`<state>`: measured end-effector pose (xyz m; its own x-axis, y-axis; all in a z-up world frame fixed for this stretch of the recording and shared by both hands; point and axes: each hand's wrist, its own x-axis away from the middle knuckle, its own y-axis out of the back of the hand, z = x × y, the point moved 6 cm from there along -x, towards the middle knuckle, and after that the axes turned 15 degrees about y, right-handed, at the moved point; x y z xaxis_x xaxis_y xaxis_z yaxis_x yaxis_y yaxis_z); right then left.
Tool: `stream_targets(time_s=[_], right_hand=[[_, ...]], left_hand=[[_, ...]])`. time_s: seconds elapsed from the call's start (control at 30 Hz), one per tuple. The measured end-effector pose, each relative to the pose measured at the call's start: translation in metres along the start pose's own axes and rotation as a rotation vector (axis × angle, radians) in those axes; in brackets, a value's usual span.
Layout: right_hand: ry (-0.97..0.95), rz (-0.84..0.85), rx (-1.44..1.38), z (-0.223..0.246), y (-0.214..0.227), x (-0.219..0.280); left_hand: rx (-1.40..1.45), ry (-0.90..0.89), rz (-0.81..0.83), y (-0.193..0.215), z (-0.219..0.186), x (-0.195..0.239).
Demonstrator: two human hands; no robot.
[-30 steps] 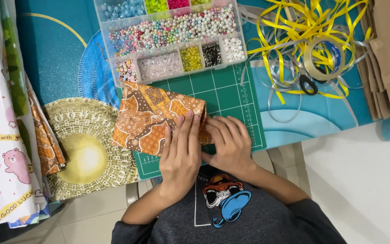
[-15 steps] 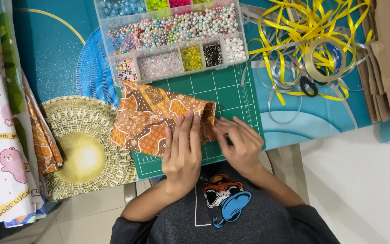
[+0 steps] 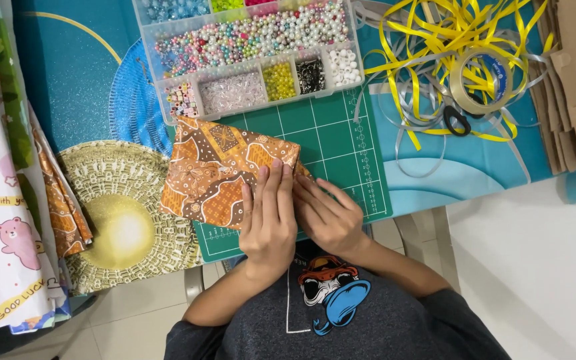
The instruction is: Wrapping a small gift box with patterned paper and tying a yellow ribbon around it.
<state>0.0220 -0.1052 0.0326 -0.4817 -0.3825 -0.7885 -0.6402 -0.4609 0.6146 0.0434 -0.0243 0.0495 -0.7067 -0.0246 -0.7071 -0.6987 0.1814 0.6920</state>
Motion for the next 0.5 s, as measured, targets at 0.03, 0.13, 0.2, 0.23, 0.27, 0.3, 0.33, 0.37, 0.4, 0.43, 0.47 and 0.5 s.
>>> stream_targets(time_s=[0.03, 0.13, 0.2, 0.23, 0.27, 0.3, 0.33, 0.37, 0.4, 0.43, 0.47, 0.5], right_hand=[[-0.003, -0.001, 0.004, 0.0, -0.001, -0.001], [0.053, -0.037, 0.073, 0.003, 0.001, -0.003], [0.106, -0.013, 0.095, 0.005, 0.002, 0.0], [0.106, -0.015, 0.096, 0.005, 0.002, -0.002], [0.115, -0.02, 0.087, 0.006, 0.002, -0.004], [0.125, -0.026, 0.078, 0.008, 0.002, -0.006], [0.125, -0.026, 0.079, 0.009, 0.003, -0.01], [0.12, -0.016, 0.098, 0.011, 0.004, -0.015], [0.116, -0.006, 0.112, 0.012, 0.004, -0.019], [0.118, -0.006, 0.108, 0.012, 0.004, -0.018], [0.129, -0.002, 0.101, 0.013, 0.003, -0.017], [0.139, 0.001, 0.094, 0.014, 0.002, -0.016]], left_hand=[[0.004, -0.004, 0.0, 0.0, 0.0, 0.0], [0.025, 0.002, 0.012, 0.001, 0.0, -0.001], [0.033, 0.015, 0.004, 0.001, 0.0, -0.002], [0.033, 0.013, 0.003, 0.0, 0.0, -0.002], [0.033, 0.005, 0.013, 0.0, 0.001, -0.001], [0.033, -0.004, 0.023, -0.001, 0.001, 0.0], [0.034, -0.004, 0.022, 0.0, 0.002, 0.0], [0.043, -0.019, 0.038, 0.0, 0.003, 0.001], [0.048, -0.031, 0.056, 0.0, 0.005, 0.001], [0.045, -0.028, 0.056, 0.0, 0.005, 0.003], [0.046, -0.036, 0.074, 0.0, 0.005, 0.004], [0.048, -0.043, 0.092, -0.001, 0.005, 0.005]])
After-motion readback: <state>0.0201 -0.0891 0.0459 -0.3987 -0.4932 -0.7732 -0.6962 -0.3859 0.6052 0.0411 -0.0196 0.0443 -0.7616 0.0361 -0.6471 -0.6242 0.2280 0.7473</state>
